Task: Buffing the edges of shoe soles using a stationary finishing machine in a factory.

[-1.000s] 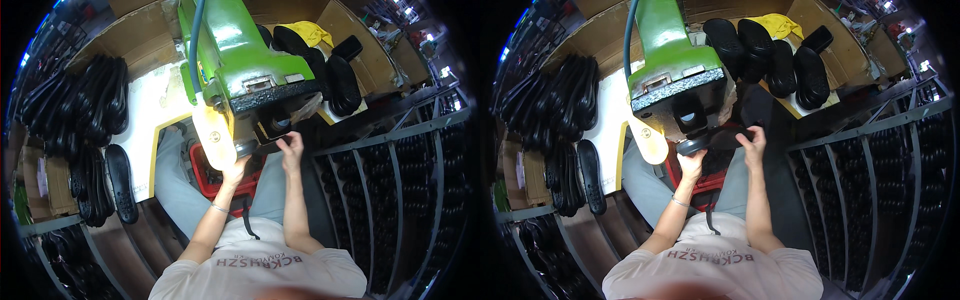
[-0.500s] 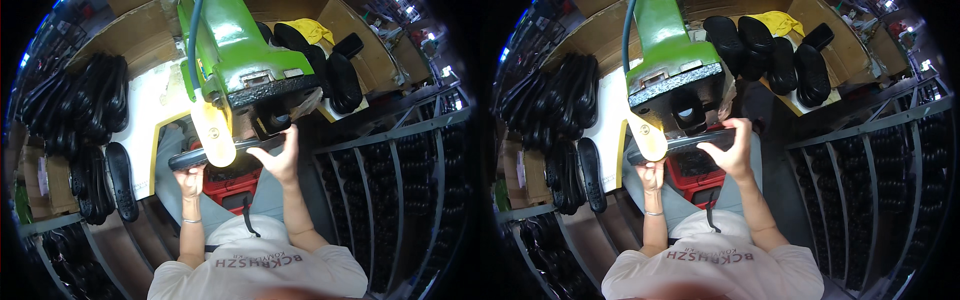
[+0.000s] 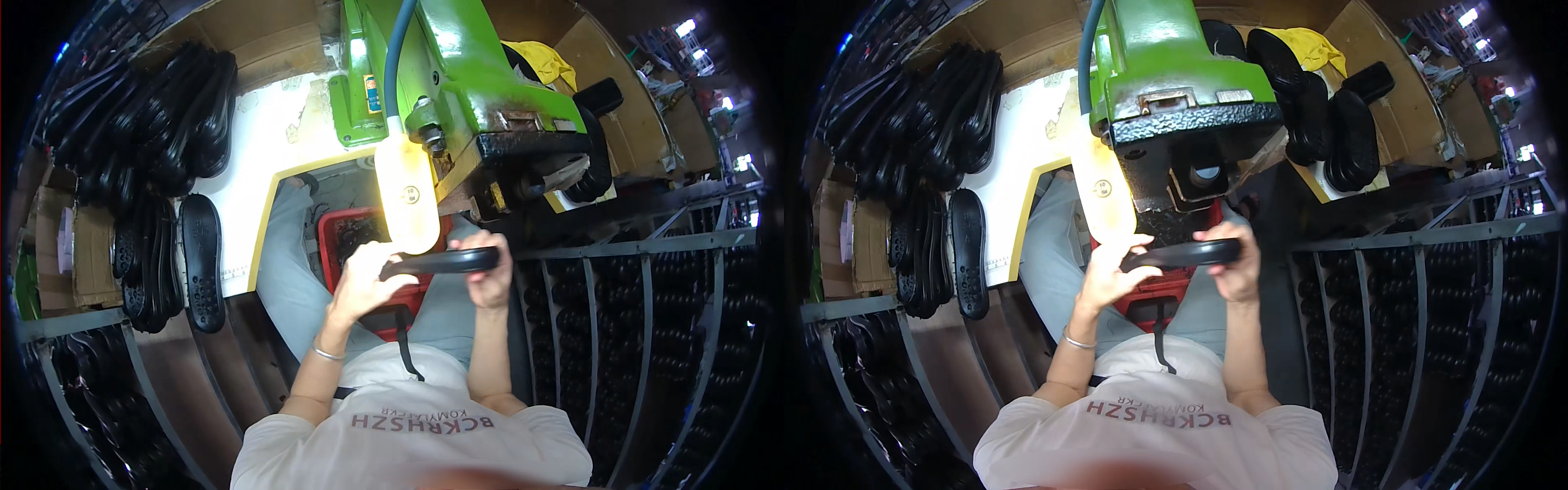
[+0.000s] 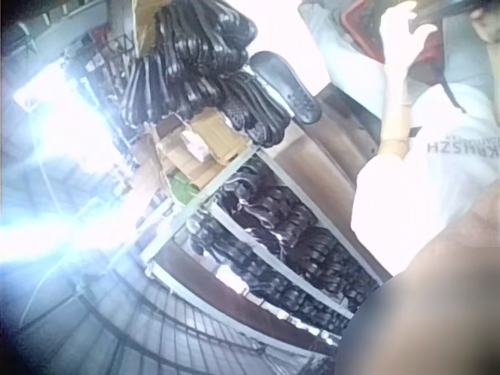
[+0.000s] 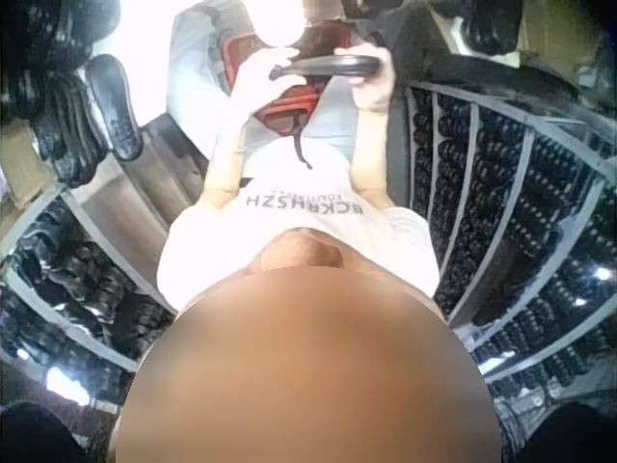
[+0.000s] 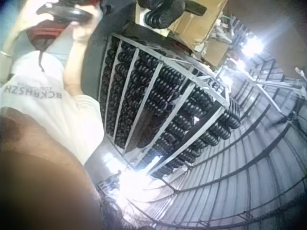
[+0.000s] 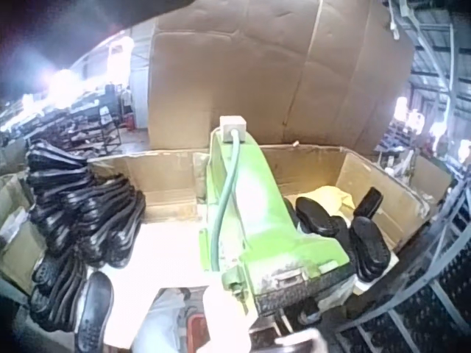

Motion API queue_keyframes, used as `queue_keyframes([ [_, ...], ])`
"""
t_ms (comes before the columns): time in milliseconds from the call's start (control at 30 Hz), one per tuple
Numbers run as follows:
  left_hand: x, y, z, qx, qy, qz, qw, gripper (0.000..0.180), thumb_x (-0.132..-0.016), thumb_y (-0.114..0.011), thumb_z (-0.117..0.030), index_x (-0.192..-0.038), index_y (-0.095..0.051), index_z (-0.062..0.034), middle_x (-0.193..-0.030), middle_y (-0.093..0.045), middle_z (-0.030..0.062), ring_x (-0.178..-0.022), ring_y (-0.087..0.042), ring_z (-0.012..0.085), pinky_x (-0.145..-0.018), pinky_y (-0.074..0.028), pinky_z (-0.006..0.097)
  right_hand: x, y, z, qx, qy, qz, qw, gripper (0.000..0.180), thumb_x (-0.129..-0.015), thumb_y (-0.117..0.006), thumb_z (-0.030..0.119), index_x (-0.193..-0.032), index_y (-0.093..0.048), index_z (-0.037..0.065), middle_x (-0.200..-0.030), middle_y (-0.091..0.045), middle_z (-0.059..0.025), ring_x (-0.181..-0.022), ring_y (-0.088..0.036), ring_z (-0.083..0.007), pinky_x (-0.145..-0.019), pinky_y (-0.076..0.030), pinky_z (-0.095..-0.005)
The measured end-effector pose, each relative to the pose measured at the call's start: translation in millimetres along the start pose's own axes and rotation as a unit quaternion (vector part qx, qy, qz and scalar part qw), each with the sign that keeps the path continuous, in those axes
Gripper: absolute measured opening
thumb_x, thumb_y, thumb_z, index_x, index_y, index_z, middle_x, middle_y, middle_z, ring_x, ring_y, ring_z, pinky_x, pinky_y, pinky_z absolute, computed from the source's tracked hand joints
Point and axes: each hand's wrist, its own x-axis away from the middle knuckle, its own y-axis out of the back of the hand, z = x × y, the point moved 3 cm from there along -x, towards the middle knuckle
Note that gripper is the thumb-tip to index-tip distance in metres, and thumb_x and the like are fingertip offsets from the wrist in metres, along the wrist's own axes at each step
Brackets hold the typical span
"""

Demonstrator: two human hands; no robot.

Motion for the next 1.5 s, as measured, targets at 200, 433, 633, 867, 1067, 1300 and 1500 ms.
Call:
queue_keyframes([
  [200,-3,2,0,0.015,-0.069,-0.016,0.997,0.044,-0.06,-0.086,-0.013,-0.1,-0.068,-0.006,-0.086,-0.065,0.009,-0.075,-0.062,0.0238,-0.07,-0.05,0.034,-4,36,30,-0.201,0.046,-0.047,0.978,0.048,-0.066,-0.088,0.02,-0.082,-0.043,0.013,-0.08,-0.038,0.0028,-0.077,-0.043,-0.0138,-0.104,-0.04,-0.045],
  [433,-22,-23,-42,0.064,-0.04,0.009,0.997,0.023,-0.071,-0.077,-0.007,-0.093,-0.07,-0.0034,-0.075,-0.061,0.0062,-0.069,-0.055,0.0196,-0.066,-0.044,0.031,-2,41,41,-0.188,0.081,-0.026,0.979,0.046,-0.067,-0.087,0.02,-0.083,-0.044,0.015,-0.082,-0.04,0.0034,-0.08,-0.044,-0.0131,-0.101,-0.039,-0.045],
  [633,-20,-39,-32,0.078,0.0,-0.047,0.996,0.008,-0.083,-0.065,-0.002,-0.076,-0.061,0.0,-0.068,-0.053,0.007,-0.063,-0.053,0.017,-0.059,-0.042,0.029,4,44,41,-0.16,0.07,-0.041,0.984,0.046,-0.066,-0.087,0.015,-0.085,-0.045,0.015,-0.082,-0.042,0.003,-0.08,-0.044,-0.0131,-0.098,-0.039,-0.0441],
  [867,-15,-34,6,0.102,0.092,-0.098,0.986,0.018,-0.095,-0.051,-0.006,-0.078,-0.056,0.0002,-0.074,-0.054,0.0032,-0.064,-0.051,0.0094,-0.06,-0.043,0.023,5,48,61,-0.166,0.097,-0.048,0.98,0.044,-0.066,-0.087,0.012,-0.089,-0.049,0.014,-0.082,-0.043,0.0028,-0.079,-0.046,-0.0131,-0.094,-0.04,-0.0437],
  [1067,-13,-33,23,-0.027,0.01,-0.172,0.985,0.008,-0.091,-0.059,-0.004,-0.084,-0.057,-0.0004,-0.081,-0.057,0.0048,-0.071,-0.053,0.0111,-0.067,-0.044,0.024,-2,55,140,-0.013,0.3,-0.11,0.948,0.042,-0.069,-0.084,0.017,-0.093,-0.05,0.014,-0.085,-0.045,0.0018,-0.081,-0.048,-0.0144,-0.098,-0.041,-0.0451],
  [1300,-40,-90,5,-0.019,0.017,0.11,0.994,0.015,-0.082,-0.07,-0.012,-0.089,-0.064,-0.001,-0.082,-0.064,0.0103,-0.075,-0.064,0.0203,-0.069,-0.051,0.031,-88,117,150,0.332,0.449,-0.337,0.758,0.046,-0.076,-0.079,0.006,-0.113,-0.051,0.002,-0.107,-0.055,-0.0058,-0.097,-0.056,-0.0159,-0.087,-0.045,-0.0299],
  [1500,-13,-87,-15,-0.083,-0.024,0.086,0.993,0.027,-0.077,-0.074,-0.015,-0.098,-0.062,-0.0021,-0.097,-0.064,0.0143,-0.096,-0.058,0.0346,-0.086,-0.046,0.042,-138,173,96,0.591,0.27,-0.139,0.747,0.031,-0.07,-0.078,0.009,-0.097,-0.064,0.002,-0.107,-0.067,-0.0135,-0.106,-0.062,-0.0275,-0.092,-0.047,-0.0361],
])
